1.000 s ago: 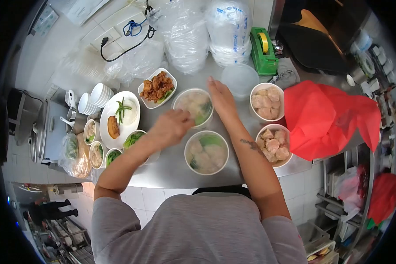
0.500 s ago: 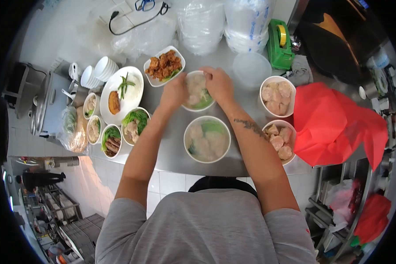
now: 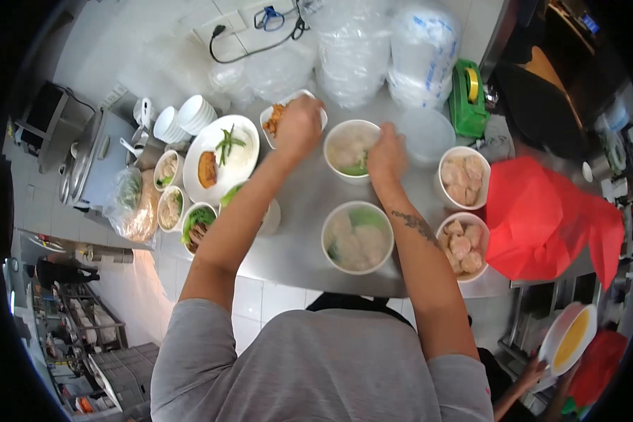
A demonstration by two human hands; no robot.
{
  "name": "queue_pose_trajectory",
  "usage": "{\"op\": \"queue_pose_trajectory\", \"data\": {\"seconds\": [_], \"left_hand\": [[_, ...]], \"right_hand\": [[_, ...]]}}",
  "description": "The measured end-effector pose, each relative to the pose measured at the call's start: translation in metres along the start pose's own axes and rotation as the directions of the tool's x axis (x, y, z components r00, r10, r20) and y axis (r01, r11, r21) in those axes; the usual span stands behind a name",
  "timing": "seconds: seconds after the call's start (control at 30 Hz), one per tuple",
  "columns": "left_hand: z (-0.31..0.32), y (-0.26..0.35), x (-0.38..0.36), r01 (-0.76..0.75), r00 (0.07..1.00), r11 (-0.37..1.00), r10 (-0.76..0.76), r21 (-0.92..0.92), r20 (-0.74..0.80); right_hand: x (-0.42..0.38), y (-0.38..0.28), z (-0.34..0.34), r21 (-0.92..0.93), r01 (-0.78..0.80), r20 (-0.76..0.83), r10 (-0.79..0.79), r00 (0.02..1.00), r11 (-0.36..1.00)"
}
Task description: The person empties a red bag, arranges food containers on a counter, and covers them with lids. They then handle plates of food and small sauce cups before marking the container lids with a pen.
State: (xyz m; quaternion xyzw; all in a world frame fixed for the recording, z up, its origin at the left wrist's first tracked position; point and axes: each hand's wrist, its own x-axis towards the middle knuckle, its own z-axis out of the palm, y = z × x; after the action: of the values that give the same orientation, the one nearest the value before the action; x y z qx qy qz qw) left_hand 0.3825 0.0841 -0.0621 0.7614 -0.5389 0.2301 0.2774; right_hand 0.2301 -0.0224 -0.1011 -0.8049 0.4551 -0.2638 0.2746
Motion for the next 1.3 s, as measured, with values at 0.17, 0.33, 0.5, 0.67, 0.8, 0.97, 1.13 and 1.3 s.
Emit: {"op": "queue_pose_trajectory", "data": {"seconds": [0.17, 0.33, 0.5, 0.67, 0.8, 0.97, 1.13, 1.3], "left_hand": [[-0.033, -0.122, 0.104, 0.1, 0.982, 0.978, -0.126, 0.184, 0.137], [-0.011, -0.15, 0.114, -0.012, 0.73, 0.919, -0.261, 0.393, 0.632], [0.018, -0.167, 0.118, -0.083, 0.836, 0.924, -0.138, 0.372, 0.531], [-0.016, -0.17, 0.131, -0.013, 0.933, 0.997, -0.016, 0.078, 0.358], [-0.114, -0.123, 0.117, -0.064, 0.977, 0.965, 0.113, -0.255, 0.18], [-0.221, -0.052, -0.007, -0.079, 0.982, 0.954, 0.125, -0.287, 0.145], [-0.215, -0.014, -0.144, -0.038, 0.883, 0.999, 0.04, -0.012, 0.468], [-0.187, 0.036, -0.181, -0.042, 0.911, 0.998, 0.055, -0.041, 0.409]], "right_hand": [[0.006, -0.017, -0.004, -0.052, -0.027, -0.199, 0.016, 0.98, 0.998], [-0.13, -0.064, -0.086, -0.114, 0.601, 0.425, -0.508, 0.749, 0.791], [-0.174, -0.036, -0.067, -0.33, 0.591, 0.49, -0.402, 0.773, 0.736], [-0.127, -0.036, -0.08, -0.29, 0.641, 0.421, -0.507, 0.752, 0.711], [-0.126, -0.044, -0.049, -0.11, 0.638, 0.166, -0.619, 0.768, 0.762], [-0.139, -0.095, 0.015, 0.548, 0.046, 0.47, -0.353, 0.809, 0.835], [-0.147, -0.098, 0.049, 0.523, 0.18, 0.451, -0.449, 0.771, 0.833], [-0.154, -0.082, 0.008, 0.558, -0.409, 0.695, -0.138, 0.706, 0.722]]}}
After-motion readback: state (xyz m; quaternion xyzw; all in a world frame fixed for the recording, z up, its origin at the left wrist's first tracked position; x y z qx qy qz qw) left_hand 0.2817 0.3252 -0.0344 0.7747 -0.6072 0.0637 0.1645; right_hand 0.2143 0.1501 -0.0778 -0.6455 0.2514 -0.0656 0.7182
